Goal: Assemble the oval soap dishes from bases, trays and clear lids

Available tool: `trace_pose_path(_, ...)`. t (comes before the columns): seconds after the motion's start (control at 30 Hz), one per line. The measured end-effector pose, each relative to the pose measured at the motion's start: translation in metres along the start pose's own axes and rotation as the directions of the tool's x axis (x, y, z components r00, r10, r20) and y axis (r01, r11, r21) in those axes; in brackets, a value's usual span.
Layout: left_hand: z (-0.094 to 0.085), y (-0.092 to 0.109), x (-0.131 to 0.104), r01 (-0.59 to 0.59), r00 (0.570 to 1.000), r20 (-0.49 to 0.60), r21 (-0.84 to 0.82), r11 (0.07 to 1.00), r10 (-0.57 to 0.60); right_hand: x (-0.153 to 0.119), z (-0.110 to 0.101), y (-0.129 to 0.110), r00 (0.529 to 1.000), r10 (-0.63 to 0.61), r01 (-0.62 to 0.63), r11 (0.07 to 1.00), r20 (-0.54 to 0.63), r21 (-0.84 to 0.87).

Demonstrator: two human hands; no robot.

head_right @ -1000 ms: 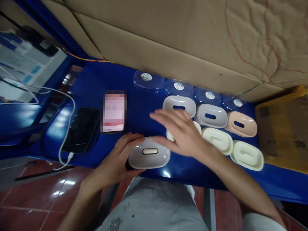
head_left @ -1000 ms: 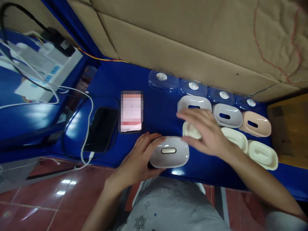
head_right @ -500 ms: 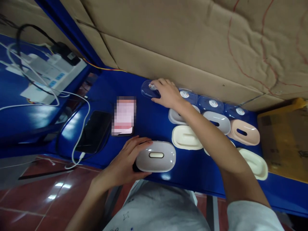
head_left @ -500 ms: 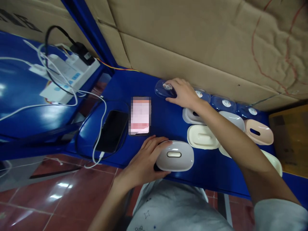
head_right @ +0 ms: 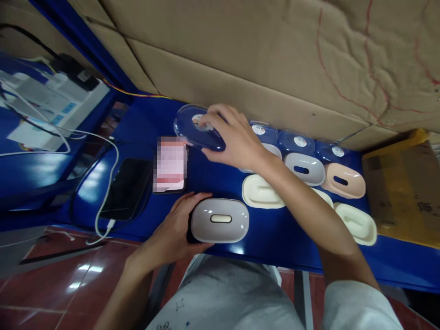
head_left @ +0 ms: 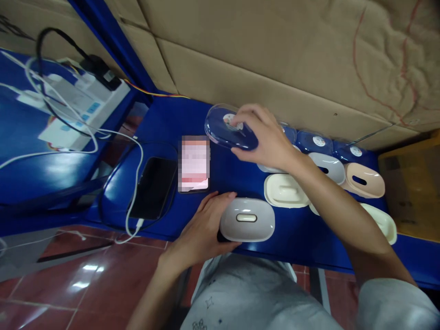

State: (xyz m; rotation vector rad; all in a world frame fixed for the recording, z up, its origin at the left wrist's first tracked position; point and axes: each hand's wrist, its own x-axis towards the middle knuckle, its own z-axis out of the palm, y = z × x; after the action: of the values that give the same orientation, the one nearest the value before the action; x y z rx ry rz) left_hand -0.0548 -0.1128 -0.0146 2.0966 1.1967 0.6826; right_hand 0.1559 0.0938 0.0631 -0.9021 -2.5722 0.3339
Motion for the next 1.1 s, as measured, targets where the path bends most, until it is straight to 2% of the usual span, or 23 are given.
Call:
trace_pose_path(0.13, 0.003, 0.0, 0.0, 0.046, 0.999, -0.026, -0.011, 0.999, -0.046, -0.078, -0.023, -0.04, 0.992, -0.096, 0.107, 0.985, -0.081, 0.136)
trace_pose_path(0.17, 0.004, 0.0, 0.0, 0.043, 0.999, -0.029, -0.017, 0.999, -0.044, -0.099, -0.023, -0.047, 0.994, -0.099, 0.106, 0.983, -0.054, 0.153)
trace_pose_path(0.27, 0.005, -0.001, 0.0, 0.026, 0.999, -0.035, -0.018, 0.999, -0.027, -0.151, -0.017, -0.063, 0.998, -0.024, 0.012, 0.982, 0.061, 0.187)
trace_pose_path(0.37, 0.003, 0.0, 0.001, 0.025, 0.999, -0.028, -0.018, 1.0, -0.026, -0.175, -0.007, -0.076, 0.997, -0.002, -0.01, 0.986, 0.073, 0.165)
trace_pose_path(0.5, 0.001, 0.002, 0.001, 0.035, 0.999, -0.017, -0.015, 0.999, -0.035, -0.178, 0.005, -0.086, 0.997, -0.04, 0.034, 0.996, 0.07, 0.08)
trace_pose_path(0.67, 0.003, 0.002, 0.0, 0.062, 0.998, -0.001, -0.003, 0.998, -0.062, -0.173, 0.014, -0.087, 0.994, -0.058, 0.052, 0.996, 0.088, 0.069)
trace_pose_path(0.93, 0.005, -0.001, 0.0, 0.014, 1.0, -0.012, 0.023, 1.0, -0.014, -0.17, 0.017, -0.09, 0.988, -0.102, 0.099, 0.995, 0.113, 0.034)
trace_pose_path(1.1, 0.007, -0.005, -0.001, -0.032, 0.999, -0.009, 0.04, 0.999, 0.033, -0.172, 0.021, -0.087, 0.99, -0.089, 0.085, 0.996, 0.108, 0.037)
